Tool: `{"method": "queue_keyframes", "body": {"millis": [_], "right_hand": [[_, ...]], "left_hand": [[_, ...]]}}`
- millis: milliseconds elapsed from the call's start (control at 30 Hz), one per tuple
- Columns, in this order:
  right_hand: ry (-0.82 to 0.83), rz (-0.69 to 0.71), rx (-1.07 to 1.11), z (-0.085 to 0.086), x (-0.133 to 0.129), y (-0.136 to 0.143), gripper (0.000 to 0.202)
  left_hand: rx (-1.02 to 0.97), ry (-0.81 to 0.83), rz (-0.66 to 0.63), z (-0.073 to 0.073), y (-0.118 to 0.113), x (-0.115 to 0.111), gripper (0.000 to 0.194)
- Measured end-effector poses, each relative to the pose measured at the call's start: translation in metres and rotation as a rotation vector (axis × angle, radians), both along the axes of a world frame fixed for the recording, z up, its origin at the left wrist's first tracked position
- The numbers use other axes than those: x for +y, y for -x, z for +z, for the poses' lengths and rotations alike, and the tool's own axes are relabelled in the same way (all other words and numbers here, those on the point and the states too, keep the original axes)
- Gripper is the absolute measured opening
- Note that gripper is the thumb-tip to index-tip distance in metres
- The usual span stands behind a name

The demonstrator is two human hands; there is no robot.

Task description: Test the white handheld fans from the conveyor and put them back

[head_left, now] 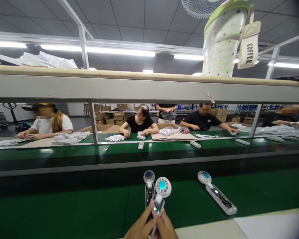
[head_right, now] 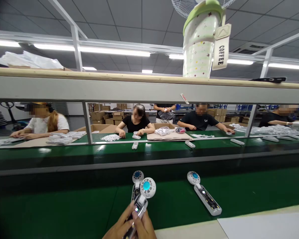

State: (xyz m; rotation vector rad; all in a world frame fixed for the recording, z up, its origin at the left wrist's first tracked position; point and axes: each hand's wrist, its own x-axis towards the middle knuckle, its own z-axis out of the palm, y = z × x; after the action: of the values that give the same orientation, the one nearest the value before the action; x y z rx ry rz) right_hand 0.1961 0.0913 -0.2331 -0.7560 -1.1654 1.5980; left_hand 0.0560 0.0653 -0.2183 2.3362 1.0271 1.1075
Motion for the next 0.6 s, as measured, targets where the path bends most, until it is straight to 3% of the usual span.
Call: {"method": "queue_keyframes", "body": {"millis": [100, 200, 333, 433, 600], "right_hand": [[0.012, -0.071, 0.091, 0.001, 0.001, -0.002, 0.074], [0.009, 0.025, 0.102, 0.004, 0.004, -0.007, 0.077], [0.04, 0.166, 0.072, 0.006, 0.003, -0.008, 0.079], [-0.01, 0.156, 0.114, 0.007, -0.001, -0.005, 0.073], [-0.075, 0.258, 0.094, 0.011, -0.003, -0.003, 0.065]], "left_hand": [[0.041, -0.02, -0.058, 0.0, 0.0, -0.001, 0.05], [0.0, -0.073, 0.127, 0.007, -0.001, -0.001, 0.051], [-0.051, 0.092, 0.393, 0.019, -0.001, 0.002, 0.044], [-0.076, 0.157, 0.394, 0.02, 0.001, 0.005, 0.044], [-0.097, 0.161, 0.368, 0.016, 0.003, 0.008, 0.043]]}}
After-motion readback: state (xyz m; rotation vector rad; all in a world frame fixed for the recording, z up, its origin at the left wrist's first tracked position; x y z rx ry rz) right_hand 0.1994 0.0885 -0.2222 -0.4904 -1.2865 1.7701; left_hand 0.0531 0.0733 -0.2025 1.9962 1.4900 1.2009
